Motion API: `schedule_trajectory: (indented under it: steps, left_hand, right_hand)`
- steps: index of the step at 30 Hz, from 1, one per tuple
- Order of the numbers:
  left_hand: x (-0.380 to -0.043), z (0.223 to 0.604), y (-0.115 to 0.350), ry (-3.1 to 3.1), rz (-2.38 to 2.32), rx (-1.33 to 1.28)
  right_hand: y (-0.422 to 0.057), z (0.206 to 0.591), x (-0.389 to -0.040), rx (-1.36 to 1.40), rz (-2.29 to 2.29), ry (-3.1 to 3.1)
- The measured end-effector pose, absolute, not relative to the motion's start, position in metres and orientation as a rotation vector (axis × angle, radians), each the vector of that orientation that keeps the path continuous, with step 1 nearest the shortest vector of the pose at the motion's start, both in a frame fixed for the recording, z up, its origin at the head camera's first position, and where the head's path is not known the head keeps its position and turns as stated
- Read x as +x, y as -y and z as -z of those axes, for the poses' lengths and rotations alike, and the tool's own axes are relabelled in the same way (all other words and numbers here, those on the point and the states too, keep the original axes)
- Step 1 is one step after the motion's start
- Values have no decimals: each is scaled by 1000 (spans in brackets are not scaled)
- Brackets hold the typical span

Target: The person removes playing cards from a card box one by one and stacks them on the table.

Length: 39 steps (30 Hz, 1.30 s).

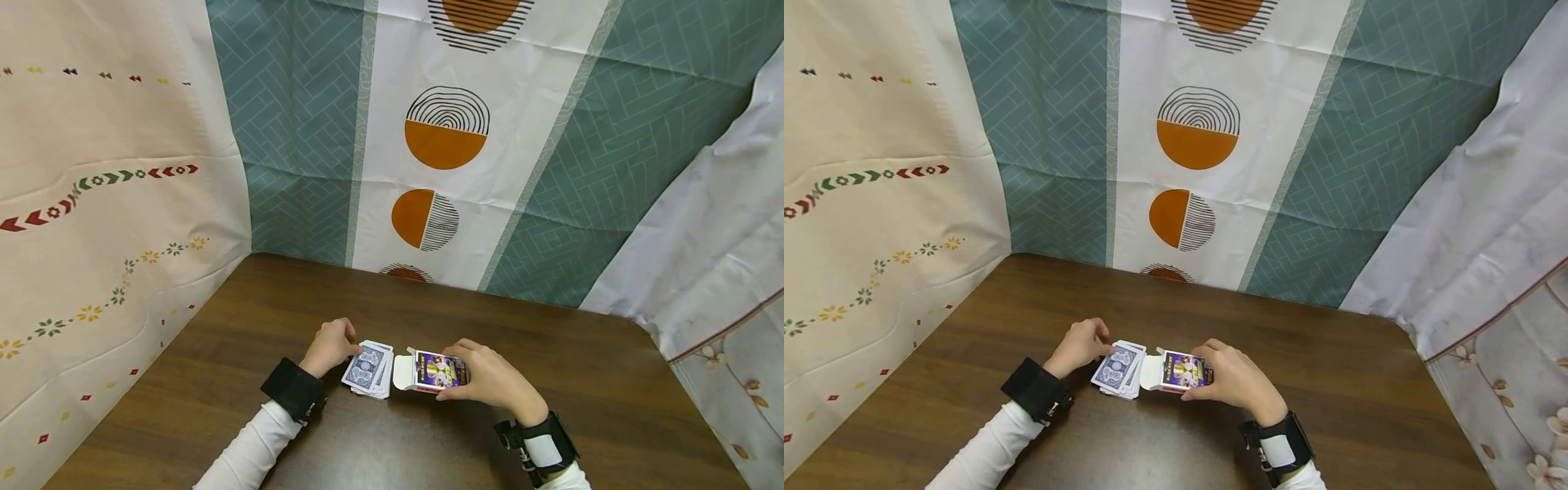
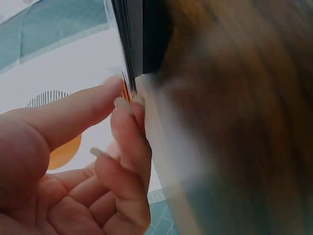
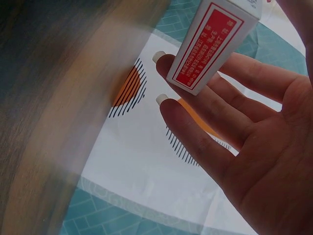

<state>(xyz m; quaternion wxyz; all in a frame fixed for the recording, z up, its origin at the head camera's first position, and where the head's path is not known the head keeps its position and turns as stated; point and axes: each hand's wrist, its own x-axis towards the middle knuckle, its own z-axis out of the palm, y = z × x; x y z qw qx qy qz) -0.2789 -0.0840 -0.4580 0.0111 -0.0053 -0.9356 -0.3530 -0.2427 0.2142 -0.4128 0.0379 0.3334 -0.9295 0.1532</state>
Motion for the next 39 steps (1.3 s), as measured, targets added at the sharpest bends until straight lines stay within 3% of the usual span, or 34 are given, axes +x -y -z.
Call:
schedule_trajectory:
  steps: [4,13,24,39]
  left_hand:
    - [-274,451,80,2873,1084,-110]
    - [-248,425,46,2887,1528,-690]
    - [-236,433,27,2807,1614,-651]
    - [-248,435,36,2869,2000,-600]
  right_hand:
    - [-214,413,-242,1021,-459,2858]
    - [-212,409,-241,1052,-474,2828]
    - [-209,408,-238,1084,-480,2817]
    - [-212,409,-241,1075,-483,2816]
